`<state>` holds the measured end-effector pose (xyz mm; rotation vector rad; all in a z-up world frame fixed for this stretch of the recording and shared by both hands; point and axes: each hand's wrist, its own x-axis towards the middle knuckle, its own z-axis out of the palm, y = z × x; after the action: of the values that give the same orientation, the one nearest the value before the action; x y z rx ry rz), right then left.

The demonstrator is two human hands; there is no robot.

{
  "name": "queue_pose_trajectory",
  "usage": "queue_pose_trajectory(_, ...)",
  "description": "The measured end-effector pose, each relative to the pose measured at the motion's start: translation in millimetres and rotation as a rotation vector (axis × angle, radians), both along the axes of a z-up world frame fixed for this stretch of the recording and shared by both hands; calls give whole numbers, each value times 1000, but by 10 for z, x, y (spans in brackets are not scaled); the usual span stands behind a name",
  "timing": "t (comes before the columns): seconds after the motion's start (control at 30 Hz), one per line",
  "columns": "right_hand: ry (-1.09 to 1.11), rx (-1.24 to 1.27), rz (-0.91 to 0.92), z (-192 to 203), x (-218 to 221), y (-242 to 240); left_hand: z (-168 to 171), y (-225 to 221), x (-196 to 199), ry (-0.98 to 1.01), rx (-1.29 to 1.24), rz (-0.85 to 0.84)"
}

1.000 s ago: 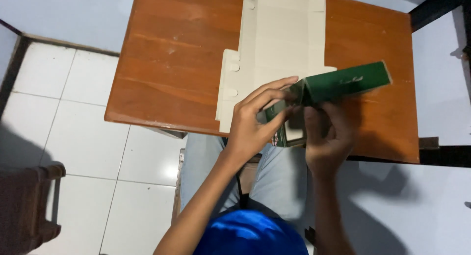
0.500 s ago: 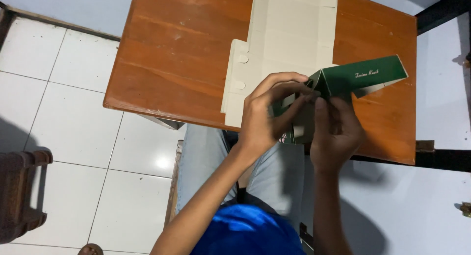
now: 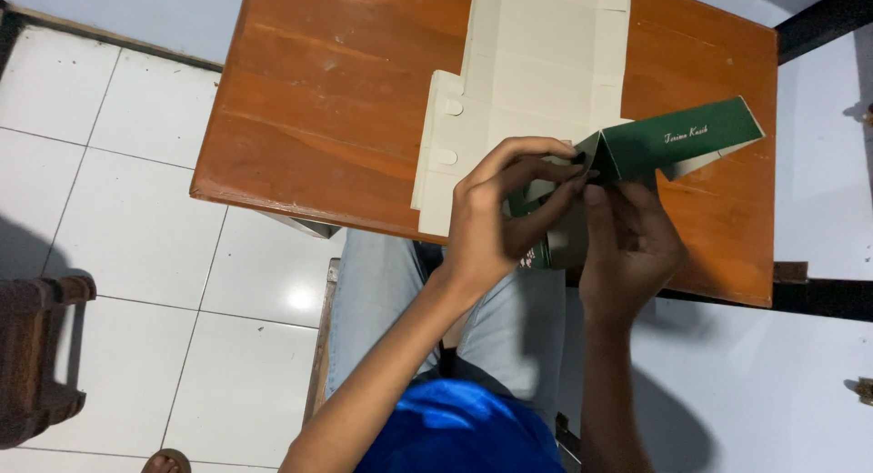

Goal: Assembling a cardboard box by folding a flat template and using a glue gun to secure the joints.

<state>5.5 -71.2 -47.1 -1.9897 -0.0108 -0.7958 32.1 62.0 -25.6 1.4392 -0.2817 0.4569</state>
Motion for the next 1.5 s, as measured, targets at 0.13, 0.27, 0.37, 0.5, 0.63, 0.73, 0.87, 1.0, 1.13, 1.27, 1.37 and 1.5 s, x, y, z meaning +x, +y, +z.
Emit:
queue_pose_trajectory(0.13,2,-63,6,-301,27,-274,21,33,-3,-15,36,45)
queue_pose_trajectory(0.27,1,-98,11,40,-127,193,-30,-11,-6,-16,63,104)
queue_pose_trajectory(0.37,38,-119,9,112,-254,383,-16,-51,2,-29,48,124)
queue_pose_trajectory(0.5,136,-97,67,147,-326,464,-61,-67,3,-50,55,133)
queue_pose_trajectory(0.63,141,-105,58,40,-366,456,-49,-63,-20,-76,52,138)
queue_pose_trajectory(0.73,140,-116,42,58,-327,494,-56,-71,-16,-108,48,134)
queue_pose_trajectory(0.87,100,-9,10,10,-243,408,-106,-96,-24,-123,89,212)
queue_pose_trajectory(1.0,81,79,55,-205,42,-67,-215,-127,25,-178,151,247)
queue_pose_trajectory(1.13,123,52,95,-162,193,-210,-180,-93,82,-219,196,281)
queue_pose_trajectory(1.27,197,-11,119,-173,366,-364,-202,15,184,-328,387,350)
queue_pose_trajectory(1.37,135,-1,119,-35,488,-271,-109,29,318,-402,482,403)
queue_pose_trajectory(1.5,147,218,177,-34,607,-162,-41,-30,362,-484,578,488)
